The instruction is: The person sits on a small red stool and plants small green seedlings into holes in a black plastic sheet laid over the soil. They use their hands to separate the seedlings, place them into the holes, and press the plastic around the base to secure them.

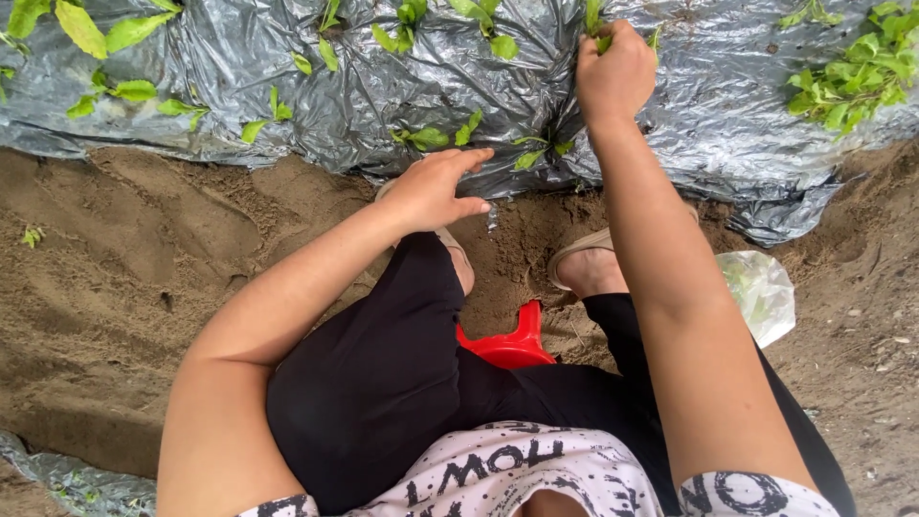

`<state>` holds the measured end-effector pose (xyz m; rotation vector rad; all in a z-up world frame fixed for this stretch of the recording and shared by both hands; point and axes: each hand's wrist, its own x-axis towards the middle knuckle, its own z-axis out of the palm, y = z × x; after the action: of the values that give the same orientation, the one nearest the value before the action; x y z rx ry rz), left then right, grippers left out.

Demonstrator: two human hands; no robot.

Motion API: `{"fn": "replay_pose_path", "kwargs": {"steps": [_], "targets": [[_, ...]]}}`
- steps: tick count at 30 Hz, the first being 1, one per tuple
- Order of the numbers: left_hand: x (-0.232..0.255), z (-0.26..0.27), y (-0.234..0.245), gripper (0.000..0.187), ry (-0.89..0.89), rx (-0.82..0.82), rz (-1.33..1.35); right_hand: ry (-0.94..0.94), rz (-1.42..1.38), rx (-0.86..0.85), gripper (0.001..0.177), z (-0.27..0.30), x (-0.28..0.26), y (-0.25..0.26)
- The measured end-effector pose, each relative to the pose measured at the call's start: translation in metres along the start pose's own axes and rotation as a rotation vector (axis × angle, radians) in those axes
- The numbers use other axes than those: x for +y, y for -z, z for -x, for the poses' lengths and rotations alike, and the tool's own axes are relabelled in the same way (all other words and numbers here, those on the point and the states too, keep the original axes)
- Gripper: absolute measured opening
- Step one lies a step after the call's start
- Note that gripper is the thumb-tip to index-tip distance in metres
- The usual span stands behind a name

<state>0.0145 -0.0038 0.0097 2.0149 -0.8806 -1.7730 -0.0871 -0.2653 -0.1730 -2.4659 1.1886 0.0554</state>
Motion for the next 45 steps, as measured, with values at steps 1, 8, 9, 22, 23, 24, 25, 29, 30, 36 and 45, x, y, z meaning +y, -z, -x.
{"fn": "replay_pose_path", "kwargs": {"steps": [1,8,9,22,23,24,25,29,30,36,45], "targets": [[0.000,0.000,0.000,0.080,-0.001,0.000,0.000,0.000,0.000,0.000,0.014,0.001,0.001,-0.004],[-0.003,0.000,-0.002,0.079,-0.006,0.005,-0.003,0.029,-0.123,0.099,0.017,0.013,0.013,-0.019],[-0.004,-0.001,-0.002,0.080,-0.012,0.008,-0.004,0.078,-0.141,0.137,0.017,0.013,0.018,-0.021],[0.013,-0.021,0.008,0.069,-0.025,0.014,-0.095,0.163,-0.001,0.090,0.021,0.008,0.016,-0.004],[0.020,-0.028,0.010,0.062,-0.029,0.035,-0.146,0.109,-0.016,0.041,0.021,0.007,0.015,-0.002],[0.028,-0.035,0.012,0.055,-0.032,0.056,-0.198,0.055,-0.031,-0.008,0.021,0.006,0.014,0.000],[0.034,-0.048,0.013,0.055,-0.034,0.059,-0.196,0.058,-0.030,-0.007,0.021,0.005,0.016,0.001],[0.068,-0.096,0.014,0.064,0.071,-0.016,-0.042,0.079,-0.010,-0.002,0.024,0.002,0.019,0.004],[0.078,-0.108,0.014,0.069,0.131,-0.050,0.071,0.053,-0.010,-0.040,0.025,0.000,0.018,0.005],[0.064,-0.175,-0.015,0.083,0.145,-0.030,0.109,0.074,-0.041,0.000,0.027,0.003,0.014,0.010],[0.073,-0.193,-0.017,0.082,0.183,0.000,0.167,0.032,-0.250,-0.040,0.019,0.004,0.011,0.017]]}}
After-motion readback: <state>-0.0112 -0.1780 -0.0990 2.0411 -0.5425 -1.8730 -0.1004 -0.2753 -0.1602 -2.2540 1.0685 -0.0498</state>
